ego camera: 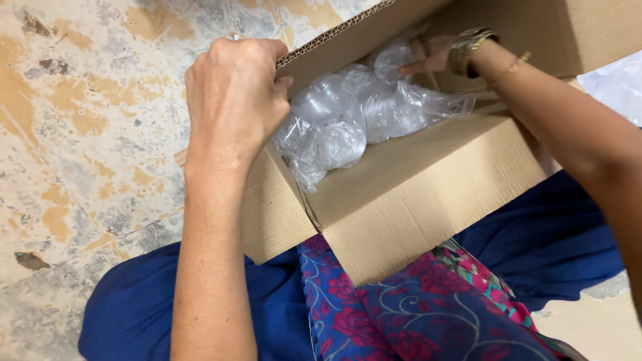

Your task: The person sits on the floor and packs plastic-wrapped items one at a time into an open cardboard box, arranging them inside. They also seal a closed cardboard box using a roll of tape before continuing to fill the open box.

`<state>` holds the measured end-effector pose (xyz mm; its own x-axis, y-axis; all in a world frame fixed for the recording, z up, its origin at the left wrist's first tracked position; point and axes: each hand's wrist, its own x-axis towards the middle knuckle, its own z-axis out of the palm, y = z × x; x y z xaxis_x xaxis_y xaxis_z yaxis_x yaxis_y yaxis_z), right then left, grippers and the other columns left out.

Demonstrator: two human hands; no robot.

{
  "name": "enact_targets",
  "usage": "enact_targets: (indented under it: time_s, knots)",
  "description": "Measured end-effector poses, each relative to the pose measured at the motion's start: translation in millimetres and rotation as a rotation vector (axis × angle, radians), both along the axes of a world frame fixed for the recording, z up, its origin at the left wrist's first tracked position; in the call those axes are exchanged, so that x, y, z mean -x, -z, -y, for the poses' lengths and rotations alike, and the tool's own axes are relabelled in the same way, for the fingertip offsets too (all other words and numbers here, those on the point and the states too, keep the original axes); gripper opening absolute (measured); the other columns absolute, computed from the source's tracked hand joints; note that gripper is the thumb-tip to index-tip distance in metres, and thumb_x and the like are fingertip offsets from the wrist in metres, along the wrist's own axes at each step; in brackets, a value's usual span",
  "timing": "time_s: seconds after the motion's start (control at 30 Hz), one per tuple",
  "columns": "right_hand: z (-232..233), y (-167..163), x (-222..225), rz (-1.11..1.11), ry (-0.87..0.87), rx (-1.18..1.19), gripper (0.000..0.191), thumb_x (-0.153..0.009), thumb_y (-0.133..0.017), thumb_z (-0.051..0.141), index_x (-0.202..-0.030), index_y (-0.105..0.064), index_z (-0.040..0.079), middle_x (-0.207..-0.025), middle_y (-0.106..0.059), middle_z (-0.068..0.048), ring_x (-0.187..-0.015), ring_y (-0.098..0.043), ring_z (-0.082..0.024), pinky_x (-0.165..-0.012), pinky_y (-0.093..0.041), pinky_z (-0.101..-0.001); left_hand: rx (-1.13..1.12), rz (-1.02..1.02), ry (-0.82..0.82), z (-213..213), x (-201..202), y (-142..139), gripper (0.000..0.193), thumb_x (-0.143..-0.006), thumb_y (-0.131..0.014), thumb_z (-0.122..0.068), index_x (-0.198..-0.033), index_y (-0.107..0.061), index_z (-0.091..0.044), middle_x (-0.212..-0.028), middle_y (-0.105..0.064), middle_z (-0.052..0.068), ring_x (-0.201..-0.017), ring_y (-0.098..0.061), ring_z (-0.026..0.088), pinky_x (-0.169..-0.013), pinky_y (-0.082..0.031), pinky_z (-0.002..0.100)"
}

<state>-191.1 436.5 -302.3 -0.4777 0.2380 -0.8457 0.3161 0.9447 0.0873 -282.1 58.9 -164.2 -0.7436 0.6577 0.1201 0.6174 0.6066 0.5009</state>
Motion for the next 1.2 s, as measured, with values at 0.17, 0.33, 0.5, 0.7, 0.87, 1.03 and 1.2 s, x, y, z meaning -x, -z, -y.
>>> enact_targets:
  time_s: [0.17,0.33,0.5,0.7,0.87,1.03,1.2]
  knots:
    - [37.8,-10.5,-36.2,0.1,-0.302,0.229,0.112,-0.058,-0.084,0.06,-0.153,-0.039,0.021,-0.159,-0.043,-0.01,-0.14,-0.05,-0.034,-0.11,-0.047,-0.0472,-0.013,0.034,0.011,0.1,0.0,-2.2,0.022,-0.079,-0.085,-0.013,-0.1,-0.081,-0.012,-0.08,-0.072,0.022,-0.075,-0.071,0.041,-0.07,-0.056,0.05]
    - [21.6,-7.8,-24.9,0.065,-0.41,0.087,0.099,-0.068,-0.078,0.056,-0.156,-0.042,0.028,-0.131,-0.067,-0.016,-0.116,-0.067,-0.037,-0.1,-0.055,-0.0464,-0.064,-0.052,0.028,0.9,-1.5,-0.4,0.024,-0.075,-0.085,-0.012,-0.098,-0.08,-0.009,-0.08,-0.071,0.022,-0.076,-0.07,0.043,-0.067,-0.055,0.05]
    - [-37.6,-11.6,6.1,-0.037,-0.406,-0.169,0.054,-0.078,-0.073,0.044,-0.125,-0.073,0.016,-0.106,-0.077,-0.017,-0.095,-0.075,-0.034,-0.086,-0.061,-0.0509,-0.023,-0.023,0.018,1.1,-3.4,0.2,0.018,-0.079,-0.084,-0.013,-0.096,-0.08,-0.01,-0.078,-0.07,0.022,-0.074,-0.069,0.043,-0.067,-0.055,0.05]
    - [-35.2,7.9,-11.1,0.001,-0.504,-0.1,0.065,-0.075,-0.074,0.049,-0.135,-0.064,0.024,-0.124,-0.07,-0.006,-0.116,-0.064,-0.028,-0.103,-0.049,-0.043,0.002,-0.017,0.017,-1.2,-0.8,-3.9,0.015,-0.08,-0.084,-0.015,-0.094,-0.08,-0.01,-0.077,-0.07,0.021,-0.072,-0.07,0.042,-0.066,-0.055,0.049]
    - [-46.8,29.5,-12.7,0.186,-0.647,0.007,0.087,-0.067,-0.077,0.051,-0.149,-0.053,0.033,-0.139,-0.063,0.004,-0.131,-0.055,-0.021,-0.115,-0.039,-0.0372,-0.004,-0.024,0.082,1.9,-6.6,-9.4,0.012,-0.084,-0.083,-0.013,-0.095,-0.079,-0.01,-0.077,-0.071,0.018,-0.071,-0.069,0.038,-0.064,-0.054,0.046]
    - [-48.0,40.0,-10.2,0.11,-0.439,-0.067,0.062,-0.087,-0.065,0.055,-0.139,-0.061,0.022,-0.132,-0.067,-0.002,-0.127,-0.058,-0.024,-0.113,-0.04,-0.0384,-0.032,-0.073,0.145,9.0,-8.5,-12.7,0.012,-0.083,-0.081,-0.011,-0.094,-0.078,-0.011,-0.082,-0.072,0.012,-0.073,-0.069,0.035,-0.062,-0.052,0.045]
    - [-39.4,37.2,-5.3,-0.098,-0.529,-0.129,0.051,-0.091,-0.061,0.047,-0.134,-0.062,0.018,-0.13,-0.068,-0.006,-0.122,-0.061,-0.027,-0.108,-0.045,-0.0394,-0.053,-0.074,0.153,12.2,-10.2,-9.9,0.014,-0.081,-0.078,-0.007,-0.094,-0.077,-0.011,-0.082,-0.072,0.01,-0.075,-0.069,0.033,-0.064,-0.052,0.044]
